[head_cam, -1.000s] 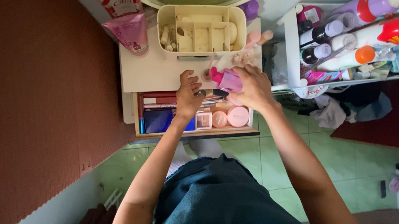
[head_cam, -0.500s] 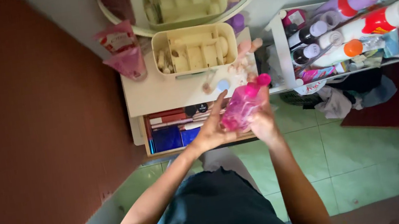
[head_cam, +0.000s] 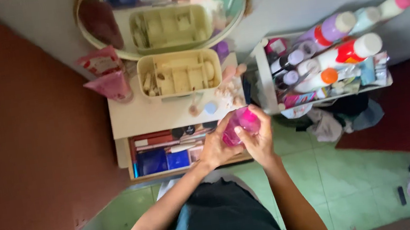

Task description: Organizing makeup and skincare products in a vanity drawer and organizer.

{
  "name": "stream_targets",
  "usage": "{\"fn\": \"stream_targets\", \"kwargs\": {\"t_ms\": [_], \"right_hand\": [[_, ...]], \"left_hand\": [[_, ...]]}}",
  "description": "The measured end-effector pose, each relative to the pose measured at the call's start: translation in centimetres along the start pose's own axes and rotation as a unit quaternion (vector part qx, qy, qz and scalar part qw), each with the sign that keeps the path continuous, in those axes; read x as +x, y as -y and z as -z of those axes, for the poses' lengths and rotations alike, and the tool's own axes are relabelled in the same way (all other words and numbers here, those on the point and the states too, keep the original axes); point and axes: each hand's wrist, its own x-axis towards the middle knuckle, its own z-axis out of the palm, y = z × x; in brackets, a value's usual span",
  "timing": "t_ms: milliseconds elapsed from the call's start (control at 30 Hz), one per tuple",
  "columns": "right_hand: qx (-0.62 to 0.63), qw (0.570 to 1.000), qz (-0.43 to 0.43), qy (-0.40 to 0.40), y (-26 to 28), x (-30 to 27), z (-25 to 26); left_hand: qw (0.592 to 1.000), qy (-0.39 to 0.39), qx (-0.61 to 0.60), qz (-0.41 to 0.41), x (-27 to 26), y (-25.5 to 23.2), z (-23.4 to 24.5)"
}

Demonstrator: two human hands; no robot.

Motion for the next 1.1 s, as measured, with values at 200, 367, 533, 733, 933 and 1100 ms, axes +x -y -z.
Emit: {"fn": "stream_targets", "kwargs": {"t_ms": [200,367,533,733,933,1100], "right_hand": [[-0.06,0.997,0.052,0.005,-2.4,5.0,2.6],[-0.057,0.994,0.091,-0.011,3.5,15.2,3.8],[-0.195,0.971,0.135,-0.008,1.5,20.7,3.8],[-0.237,0.962,0.121,0.059,-3.3,22.4,2.5],[-0.256,0.957,0.101,0.094,-4.8,22.5,1.5],[-0.296,0.948,0.09,0.081,-8.3,22.2,0.2]], "left_hand": [[0.997,0.028,-0.029,0.07,2.9,-3.4,0.2],[0.989,-0.115,0.057,-0.075,2.9,1.7,2.8],[0.95,-0.244,0.188,-0.047,1.8,7.8,5.7],[0.945,-0.236,0.223,0.034,1.1,11.4,6.3],[0.953,-0.205,0.218,0.052,2.6,13.5,6.1],[0.962,-0.183,0.199,0.045,4.1,13.8,7.0]]}}
